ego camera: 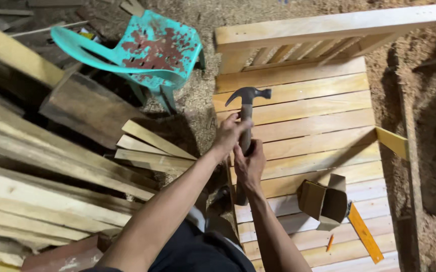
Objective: The person measures and marks a wooden plank with a ruler and pencil, then uses a hammer to drive nails into wooden slats to assemble a bench frame. The person repeatedly positions slats and hammers them into place.
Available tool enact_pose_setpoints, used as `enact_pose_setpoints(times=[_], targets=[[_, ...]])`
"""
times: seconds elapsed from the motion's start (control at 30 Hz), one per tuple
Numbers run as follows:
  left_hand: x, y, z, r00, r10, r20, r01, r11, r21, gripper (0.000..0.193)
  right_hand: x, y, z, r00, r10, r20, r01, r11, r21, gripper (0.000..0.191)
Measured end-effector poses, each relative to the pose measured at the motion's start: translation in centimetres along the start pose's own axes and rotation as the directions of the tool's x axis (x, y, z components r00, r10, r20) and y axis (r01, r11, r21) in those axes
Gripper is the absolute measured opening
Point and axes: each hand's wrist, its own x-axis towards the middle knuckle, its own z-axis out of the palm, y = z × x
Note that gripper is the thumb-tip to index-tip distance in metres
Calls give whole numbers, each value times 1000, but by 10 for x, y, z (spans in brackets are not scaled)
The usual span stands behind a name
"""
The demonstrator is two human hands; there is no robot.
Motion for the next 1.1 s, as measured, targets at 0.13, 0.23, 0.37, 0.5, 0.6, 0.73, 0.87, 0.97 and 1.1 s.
enact_pose_setpoints(times=[0.13,0.23,0.37,0.5,0.6,0.73,0.87,0.97,1.1], targets=[[-3,-5,-5,981,-167,-102,196,829,524,46,-6,0,22,998,-40,58,34,993,113,42],[1,-26,-17,955,-276,-107,296,909,293,42,-10,13,33,981,-10,193,-12,994,112,49],[17,-43,-59,984,-113,-141,116,993,19,39,6,43,38,930,-158,331,116,983,144,47],[20,-40,-97,937,-267,-224,316,923,221,33,36,61,47,910,-352,222,412,835,-365,52],[19,-38,-103,948,-221,-229,296,877,379,29,63,60,70,898,-352,264,437,782,-444,62],[24,-49,-101,930,-293,-221,353,879,320,29,78,55,87,885,-309,348,462,681,-568,73],[35,-73,-105,906,-290,-310,396,841,370,31,75,54,90,877,-328,352,481,630,-610,72],[40,-88,-106,941,-60,-333,256,768,586,37,71,52,90,894,-282,348,441,692,-572,74],[40,-94,-107,947,-147,-287,275,834,478,29,71,48,91,921,-201,333,370,714,-594,79]])
